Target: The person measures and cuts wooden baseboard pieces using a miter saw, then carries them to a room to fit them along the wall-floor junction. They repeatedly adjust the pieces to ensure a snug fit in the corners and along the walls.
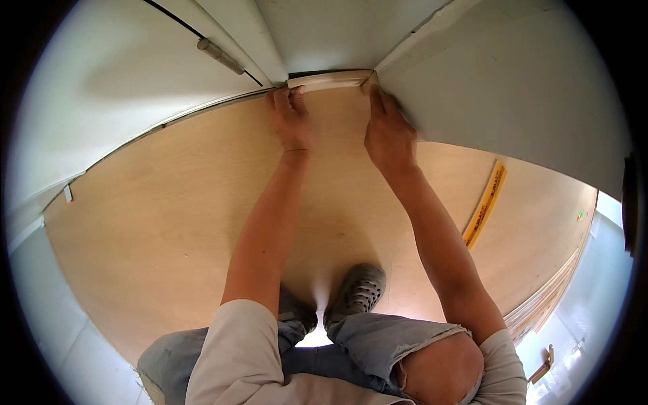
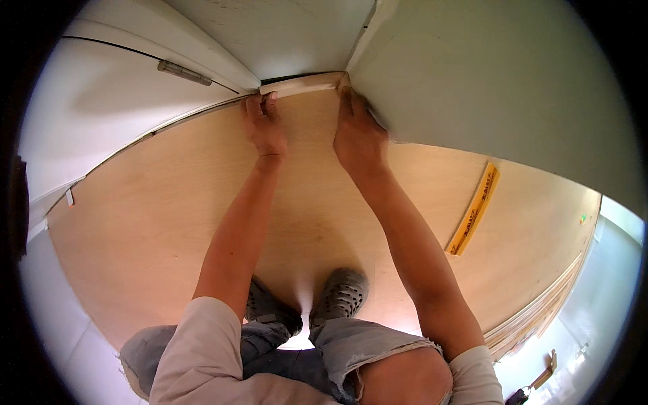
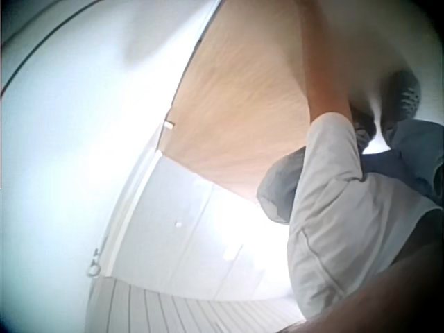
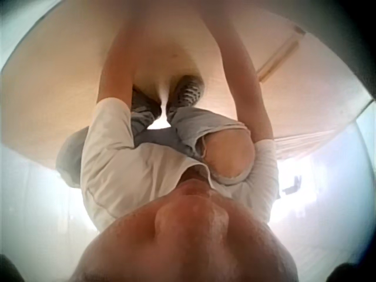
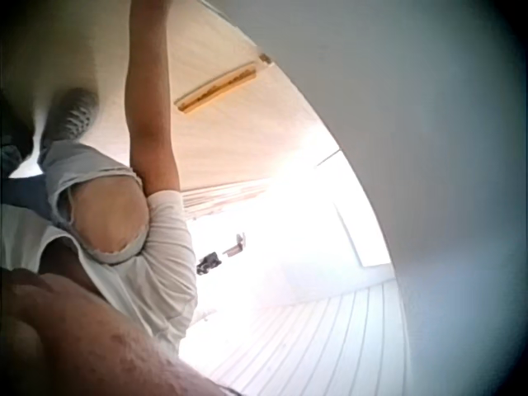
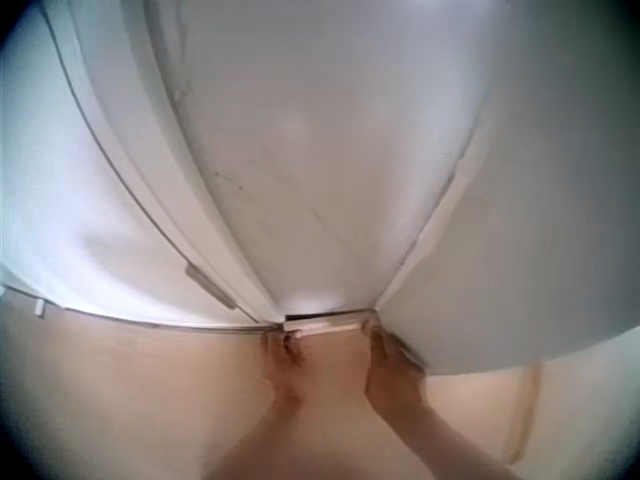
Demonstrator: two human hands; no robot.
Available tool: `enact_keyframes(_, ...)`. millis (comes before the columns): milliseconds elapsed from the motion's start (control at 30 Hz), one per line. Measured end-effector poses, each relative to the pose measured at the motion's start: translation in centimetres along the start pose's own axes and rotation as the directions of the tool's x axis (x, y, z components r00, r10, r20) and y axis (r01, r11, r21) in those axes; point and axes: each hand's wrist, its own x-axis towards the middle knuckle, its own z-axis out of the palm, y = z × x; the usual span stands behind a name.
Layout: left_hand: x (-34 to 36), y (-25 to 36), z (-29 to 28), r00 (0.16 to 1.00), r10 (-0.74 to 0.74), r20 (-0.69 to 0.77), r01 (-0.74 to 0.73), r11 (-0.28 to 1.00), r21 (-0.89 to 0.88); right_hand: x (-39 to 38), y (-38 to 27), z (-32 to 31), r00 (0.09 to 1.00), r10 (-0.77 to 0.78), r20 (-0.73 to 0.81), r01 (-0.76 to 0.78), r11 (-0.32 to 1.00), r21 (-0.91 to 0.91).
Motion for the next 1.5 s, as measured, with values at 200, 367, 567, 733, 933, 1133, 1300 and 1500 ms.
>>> enact_keyframes(200, 0.5, -0.2, 0.0, 1.000, 0.008, -0.022, -0.009, 0.998, -0.059, -0.1, -0.1, 0.3, 0.999, 0.021, 0.043, -0.018, 0.998, -0.066)
enact_keyframes(367, 0.4, -0.5, 0.0, 0.999, -0.029, 0.019, 0.029, 0.998, -0.046, 0.0, 0.0, 0.6, 1.000, 0.005, 0.006, -0.005, 0.998, -0.061)
enact_keyframes(567, 0.5, 0.3, 0.1, 0.998, -0.059, 0.010, 0.060, 0.997, -0.057, 0.0, -0.4, 0.2, 0.999, -0.017, -0.043, 0.013, 0.997, -0.079)
enact_keyframes(733, 0.4, 0.0, 0.1, 0.997, -0.071, 0.026, 0.071, 0.997, -0.036, 0.1, -0.7, 0.0, 1.000, 0.003, -0.003, -0.004, 0.998, -0.070)
enact_keyframes(933, 0.6, -0.5, 0.1, 0.996, -0.068, 0.059, 0.075, 0.990, -0.120, 0.2, -0.7, 0.2, 1.000, -0.009, -0.028, 0.007, 0.998, -0.057)
enact_keyframes(1133, 0.2, -0.9, 0.3, 0.996, -0.066, 0.053, 0.072, 0.991, -0.114, 0.2, -0.6, 0.2, 1.000, -0.009, -0.019, 0.008, 0.998, -0.067)
enact_keyframes(1300, 0.5, -0.4, -0.4, 0.990, -0.112, 0.088, 0.121, 0.987, -0.106, -0.2, -0.8, -0.2, 1.000, 0.003, 0.027, -0.001, 0.996, -0.088)
enact_keyframes(1500, 0.7, -0.5, 0.1, 0.997, -0.076, 0.026, 0.079, 0.989, -0.128, -0.1, -0.3, 0.3, 0.998, -0.026, -0.059, 0.020, 0.995, -0.093)
